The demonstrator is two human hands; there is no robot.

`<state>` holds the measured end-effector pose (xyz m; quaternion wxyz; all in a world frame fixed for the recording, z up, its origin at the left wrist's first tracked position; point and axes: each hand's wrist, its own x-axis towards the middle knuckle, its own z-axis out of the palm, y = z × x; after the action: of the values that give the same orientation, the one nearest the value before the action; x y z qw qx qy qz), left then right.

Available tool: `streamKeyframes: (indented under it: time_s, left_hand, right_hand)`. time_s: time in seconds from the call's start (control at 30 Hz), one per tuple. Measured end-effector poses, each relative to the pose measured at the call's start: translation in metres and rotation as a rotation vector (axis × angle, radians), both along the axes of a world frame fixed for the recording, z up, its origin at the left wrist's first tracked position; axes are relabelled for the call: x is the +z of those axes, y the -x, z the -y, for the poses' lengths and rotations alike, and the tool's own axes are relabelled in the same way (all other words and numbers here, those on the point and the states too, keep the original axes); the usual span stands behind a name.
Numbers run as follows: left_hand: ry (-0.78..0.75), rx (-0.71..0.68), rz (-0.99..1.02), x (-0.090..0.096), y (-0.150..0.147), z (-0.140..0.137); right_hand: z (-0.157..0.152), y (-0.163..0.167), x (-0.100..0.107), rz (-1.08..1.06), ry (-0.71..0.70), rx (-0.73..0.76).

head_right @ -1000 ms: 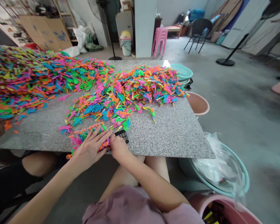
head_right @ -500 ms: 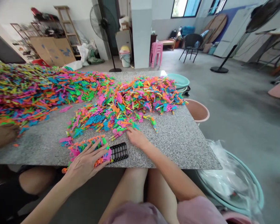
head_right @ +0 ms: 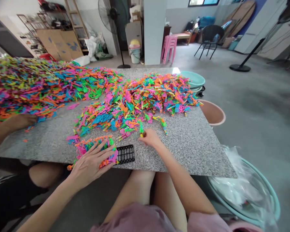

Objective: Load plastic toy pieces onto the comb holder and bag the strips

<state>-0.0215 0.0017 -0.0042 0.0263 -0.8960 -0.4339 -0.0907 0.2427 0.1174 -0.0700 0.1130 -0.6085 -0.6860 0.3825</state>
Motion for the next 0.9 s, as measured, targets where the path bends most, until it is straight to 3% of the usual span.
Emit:
streamKeyframes:
  time_s: [0.07, 0.2, 0.4, 0.6, 0.8, 0.9]
  left_hand:
    - [0.005, 0.002, 0.003, -0.001, 0.001, 0.0]
    - [0.003, 0.011, -0.023, 0.0, 0.0, -0.001]
    - [0.004, 0.01, -0.038, 0.003, -0.003, 0.0]
    - [-0.013, -0.006, -0.03, 0.002, -0.002, -0.001]
    - [-0.052, 0.015, 0.009, 0.002, -0.004, 0.001]
    - [-0.06, 0.028, 0.011, 0.001, -0.006, 0.001]
  right_hand:
    - [0.02, 0.012, -0.004, -0.14, -0.116, 0.07]
    - [0.041, 0.05, -0.011, -0.167, -0.323, 0.108]
    - [0.028, 0.092, -0.013, -0.228, -0.282, 0.226]
    - [0.025, 0.091, -0.017, -0.237, -0.276, 0.296]
    - [0.028, 0.098, -0.013, -0.013, -0.353, 0.416]
    - [0.024, 0.102, -0.015, -0.09, -0.334, 0.403]
